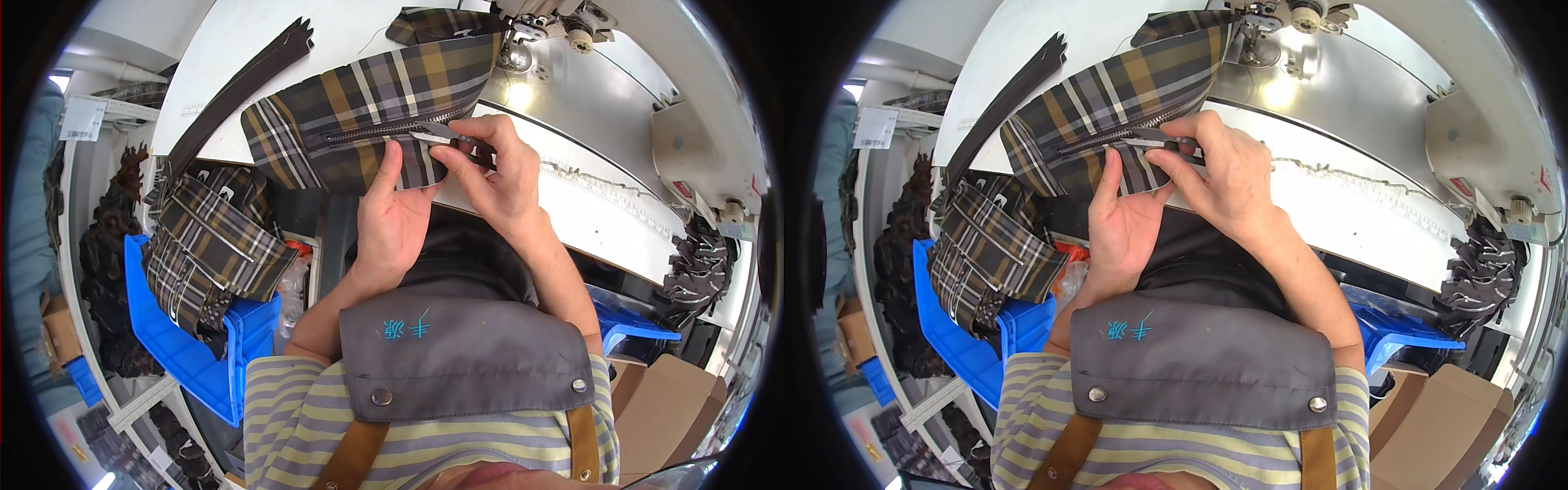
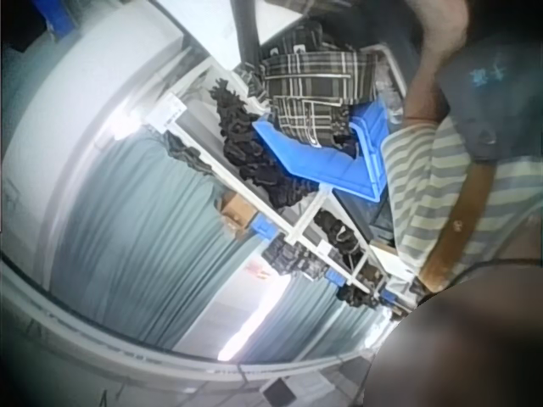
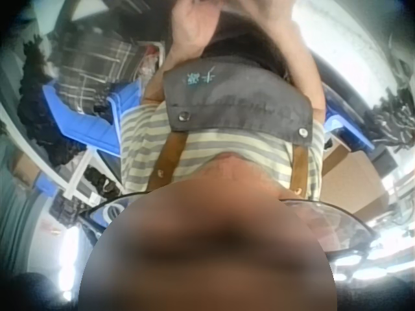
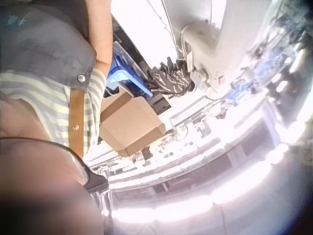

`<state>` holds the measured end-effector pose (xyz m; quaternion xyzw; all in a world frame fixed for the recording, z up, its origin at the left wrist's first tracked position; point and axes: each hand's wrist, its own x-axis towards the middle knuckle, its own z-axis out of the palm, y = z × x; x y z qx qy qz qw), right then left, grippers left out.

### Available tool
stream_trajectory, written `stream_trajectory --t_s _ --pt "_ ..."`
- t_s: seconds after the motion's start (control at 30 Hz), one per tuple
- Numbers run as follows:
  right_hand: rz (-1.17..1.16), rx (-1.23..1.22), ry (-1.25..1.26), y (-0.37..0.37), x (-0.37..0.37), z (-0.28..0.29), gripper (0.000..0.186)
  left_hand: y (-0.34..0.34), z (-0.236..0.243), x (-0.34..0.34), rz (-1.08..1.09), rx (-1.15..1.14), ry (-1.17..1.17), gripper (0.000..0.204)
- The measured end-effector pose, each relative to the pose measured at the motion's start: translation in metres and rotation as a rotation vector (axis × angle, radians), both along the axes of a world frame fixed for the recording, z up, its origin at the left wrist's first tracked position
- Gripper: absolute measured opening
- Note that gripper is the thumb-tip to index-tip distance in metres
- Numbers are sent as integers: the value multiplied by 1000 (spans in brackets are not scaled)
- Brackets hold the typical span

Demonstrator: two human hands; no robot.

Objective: Sewing a zipper onto a plaid fabric pouch using an industrial sewing machine.

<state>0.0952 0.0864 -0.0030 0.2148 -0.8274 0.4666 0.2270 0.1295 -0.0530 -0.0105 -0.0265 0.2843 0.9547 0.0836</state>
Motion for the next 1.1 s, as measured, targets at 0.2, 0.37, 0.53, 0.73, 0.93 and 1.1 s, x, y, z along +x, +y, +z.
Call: stream_trajectory --t_s 0.2,0.37,0.53,0.73,0.93,1.1 --pt "85 -95 -99 1 -6 3 22 -6 -6 -4 -12 62 -81 39" --pt "-76 -178 -279 58 0 -6 24 -18 -13 -10 41 -6 -166 37" --pt "-410 333 -239 140 4 1 28 -31 -25 -7 8 -59 -46 32" --pt "-164 452 51 116 14 21 53 -56 -16 -7 -75 -954 252 27" --pt "216 713 173 67 -7 -2 54 -71 -9 -6 -432 -1486 928 37" --pt "164 665 399 60 -54 -3 33 -64 -5 -27 -393 -1634 1113 41"
